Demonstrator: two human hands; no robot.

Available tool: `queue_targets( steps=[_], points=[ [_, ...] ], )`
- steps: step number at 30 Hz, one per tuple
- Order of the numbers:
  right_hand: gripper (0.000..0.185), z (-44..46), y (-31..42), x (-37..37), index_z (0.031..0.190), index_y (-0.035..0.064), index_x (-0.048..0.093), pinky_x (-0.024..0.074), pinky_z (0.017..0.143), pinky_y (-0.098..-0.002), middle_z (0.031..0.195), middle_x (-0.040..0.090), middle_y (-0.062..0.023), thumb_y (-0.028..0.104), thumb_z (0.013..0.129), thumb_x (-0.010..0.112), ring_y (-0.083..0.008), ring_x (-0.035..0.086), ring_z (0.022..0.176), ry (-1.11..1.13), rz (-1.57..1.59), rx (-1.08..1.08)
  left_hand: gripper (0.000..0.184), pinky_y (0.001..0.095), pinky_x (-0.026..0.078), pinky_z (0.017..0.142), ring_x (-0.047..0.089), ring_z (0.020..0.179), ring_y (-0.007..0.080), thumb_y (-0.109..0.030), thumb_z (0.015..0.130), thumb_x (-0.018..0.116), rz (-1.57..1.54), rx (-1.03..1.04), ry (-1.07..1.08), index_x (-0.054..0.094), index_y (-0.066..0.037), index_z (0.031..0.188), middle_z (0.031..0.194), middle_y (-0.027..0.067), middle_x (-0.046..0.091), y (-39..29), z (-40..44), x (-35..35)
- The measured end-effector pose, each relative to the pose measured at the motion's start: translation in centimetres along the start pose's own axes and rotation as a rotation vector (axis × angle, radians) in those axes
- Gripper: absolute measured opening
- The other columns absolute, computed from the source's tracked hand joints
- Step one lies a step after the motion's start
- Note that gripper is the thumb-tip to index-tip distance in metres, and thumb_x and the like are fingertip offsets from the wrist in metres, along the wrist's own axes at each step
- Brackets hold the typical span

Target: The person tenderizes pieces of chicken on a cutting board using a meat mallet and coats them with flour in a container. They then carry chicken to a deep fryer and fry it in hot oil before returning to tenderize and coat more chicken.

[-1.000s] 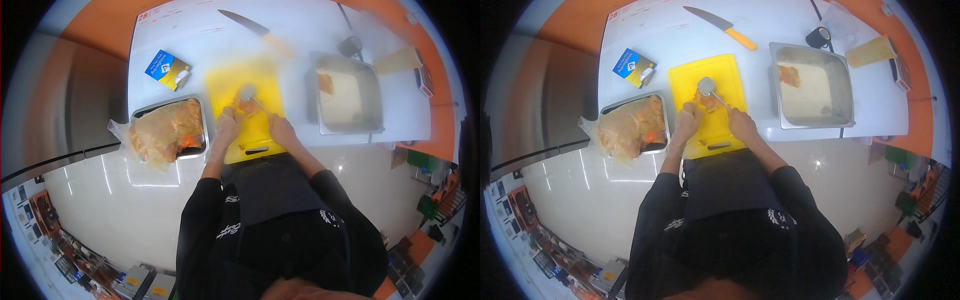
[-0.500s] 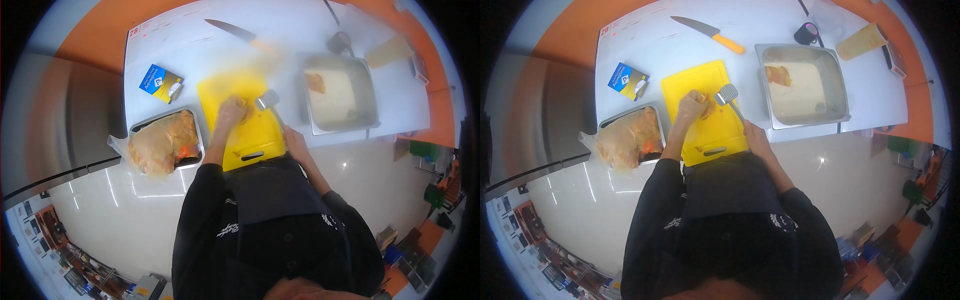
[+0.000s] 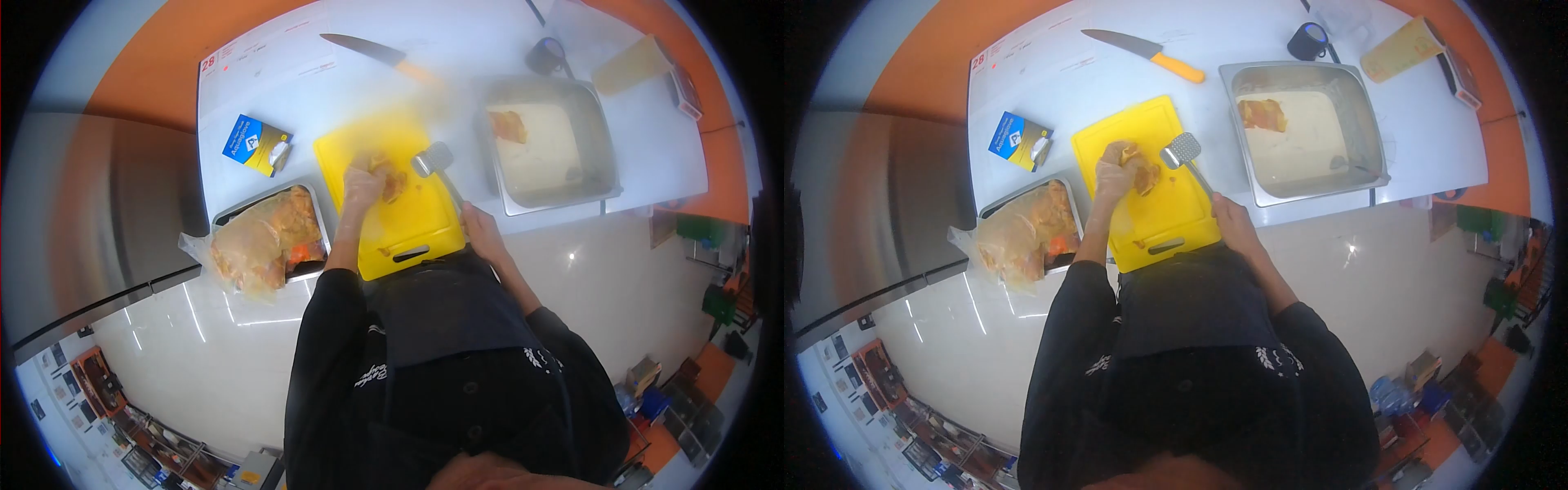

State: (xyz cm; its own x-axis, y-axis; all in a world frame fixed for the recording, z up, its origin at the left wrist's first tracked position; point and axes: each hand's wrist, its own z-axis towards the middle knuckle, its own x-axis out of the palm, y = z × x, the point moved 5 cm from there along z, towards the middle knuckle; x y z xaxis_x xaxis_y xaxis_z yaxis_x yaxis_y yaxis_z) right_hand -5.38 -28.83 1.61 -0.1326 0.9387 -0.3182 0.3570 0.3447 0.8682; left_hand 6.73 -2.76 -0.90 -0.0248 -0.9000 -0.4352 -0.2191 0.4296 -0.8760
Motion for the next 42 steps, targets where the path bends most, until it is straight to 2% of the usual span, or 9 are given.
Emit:
queue_targets(
  steps=[3, 6, 9, 16, 19, 24, 30, 33, 42],
  points=[
    [0.046, 0.2, 0.0, 0.2, 0.079, 0.0, 0.055, 0.0402, 0.061, -0.0293, 0.066, 0.049, -0.0031, 0.037, 0.102, 0.041, -0.0118, 0.046, 0.065, 0.006, -0.009, -0.021, 0.038, 0.0319, 0.053, 0.078, 0.067, 0.088, 0.0194, -0.013, 0.084, 0.067, 0.035, -0.039, -0.009, 0.058, -0.003, 0.118, 0.102, 0.0125, 0.068, -1.5, -0.5, -0.6],
    [0.045, 0.8, 0.4, 0.4, 0.083, -0.0021, 0.055, 0.0436, 0.064, -0.0342, 0.068, 0.056, -0.0116, 0.036, 0.101, 0.04, -0.0205, 0.053, 0.066, 0.016, -0.126, -0.057, 0.038, 0.0316, 0.053, 0.078, 0.067, 0.088, 0.0196, -0.014, 0.084, 0.067, 0.202, -0.03, -0.055, 0.058, -0.004, 0.119, 0.102, 0.0124, 0.069, -2.7, -0.2, -1.1],
    [0.049, 1.5, 2.0, 0.3, 0.085, -0.0026, 0.058, 0.0444, 0.069, -0.0499, 0.078, 0.059, -0.0302, 0.039, 0.101, 0.038, -0.0483, 0.057, 0.076, 0.005, -0.278, -0.122, 0.039, 0.0312, 0.052, 0.079, 0.067, 0.088, 0.0208, -0.015, 0.083, 0.067, 0.236, -0.029, -0.109, 0.058, -0.005, 0.119, 0.098, 0.0125, 0.07, -1.4, 1.4, -1.7],
    [0.044, 2.0, 10.3, 1.0, 0.089, -0.0005, 0.057, 0.0435, 0.067, -0.0537, 0.075, 0.06, -0.0285, 0.037, 0.101, 0.037, -0.0486, 0.058, 0.076, -0.02, -0.289, -0.335, 0.032, 0.0339, 0.052, 0.081, 0.067, 0.087, 0.0251, -0.016, 0.084, 0.065, 0.257, 0.025, -0.387, 0.06, -0.003, 0.112, 0.097, 0.0142, 0.069, 8.8, 5.4, -2.7],
    [0.045, 3.1, 10.3, 3.4, 0.089, -0.0004, 0.057, 0.0452, 0.067, -0.0537, 0.073, 0.06, -0.0284, 0.036, 0.101, 0.035, -0.0479, 0.059, 0.074, -0.022, -0.363, -0.382, 0.031, 0.0358, 0.051, 0.083, 0.066, 0.092, 0.0268, -0.017, 0.085, 0.064, 0.219, 0.048, -0.569, 0.06, -0.001, 0.111, 0.104, 0.0164, 0.068, 2.2, 0.5, -4.9],
    [0.047, 8.9, 6.7, 7.6, 0.09, -0.0022, 0.057, 0.0479, 0.07, -0.055, 0.074, 0.062, -0.0287, 0.036, 0.102, 0.033, -0.0463, 0.061, 0.072, 0.065, -0.68, -0.238, 0.035, 0.0376, 0.048, 0.09, 0.063, 0.103, 0.0297, -0.016, 0.087, 0.061, 0.147, -0.069, -0.375, 0.057, 0.003, 0.116, 0.111, 0.0194, 0.065, 1.0, -5.5, -4.2],
    [0.049, 4.8, 9.0, 6.9, 0.088, -0.003, 0.059, 0.0481, 0.069, -0.0564, 0.078, 0.063, -0.0295, 0.036, 0.102, 0.032, -0.047, 0.061, 0.073, 0.012, -0.588, -0.464, 0.037, 0.0371, 0.046, 0.095, 0.061, 0.107, 0.028, -0.018, 0.091, 0.058, 0.024, -0.007, -0.413, 0.054, 0.002, 0.122, 0.114, 0.0169, 0.064, 5.0, -5.9, -3.8],
    [0.048, 4.1, 5.1, 8.3, 0.087, -0.0023, 0.058, 0.0483, 0.065, -0.0559, 0.075, 0.062, -0.0286, 0.036, 0.102, 0.032, -0.0466, 0.061, 0.07, 0.137, -0.776, -0.222, 0.035, 0.0359, 0.044, 0.097, 0.058, 0.111, 0.0268, -0.016, 0.094, 0.055, -0.017, -0.122, -0.363, 0.053, 0.001, 0.123, 0.119, 0.0162, 0.062, 3.9, -6.4, -4.2],
    [0.049, 3.0, 5.7, 9.2, 0.088, -0.0024, 0.059, 0.0489, 0.067, -0.0549, 0.079, 0.064, -0.0277, 0.038, 0.101, 0.034, -0.0464, 0.062, 0.074, 0.198, -0.78, -0.214, 0.035, 0.036, 0.039, 0.102, 0.054, 0.118, 0.0275, -0.021, 0.098, 0.05, -0.08, -0.173, -0.314, 0.051, -0.002, 0.127, 0.125, 0.0154, 0.059, 5.5, -6.0, -3.9]
  ],
)
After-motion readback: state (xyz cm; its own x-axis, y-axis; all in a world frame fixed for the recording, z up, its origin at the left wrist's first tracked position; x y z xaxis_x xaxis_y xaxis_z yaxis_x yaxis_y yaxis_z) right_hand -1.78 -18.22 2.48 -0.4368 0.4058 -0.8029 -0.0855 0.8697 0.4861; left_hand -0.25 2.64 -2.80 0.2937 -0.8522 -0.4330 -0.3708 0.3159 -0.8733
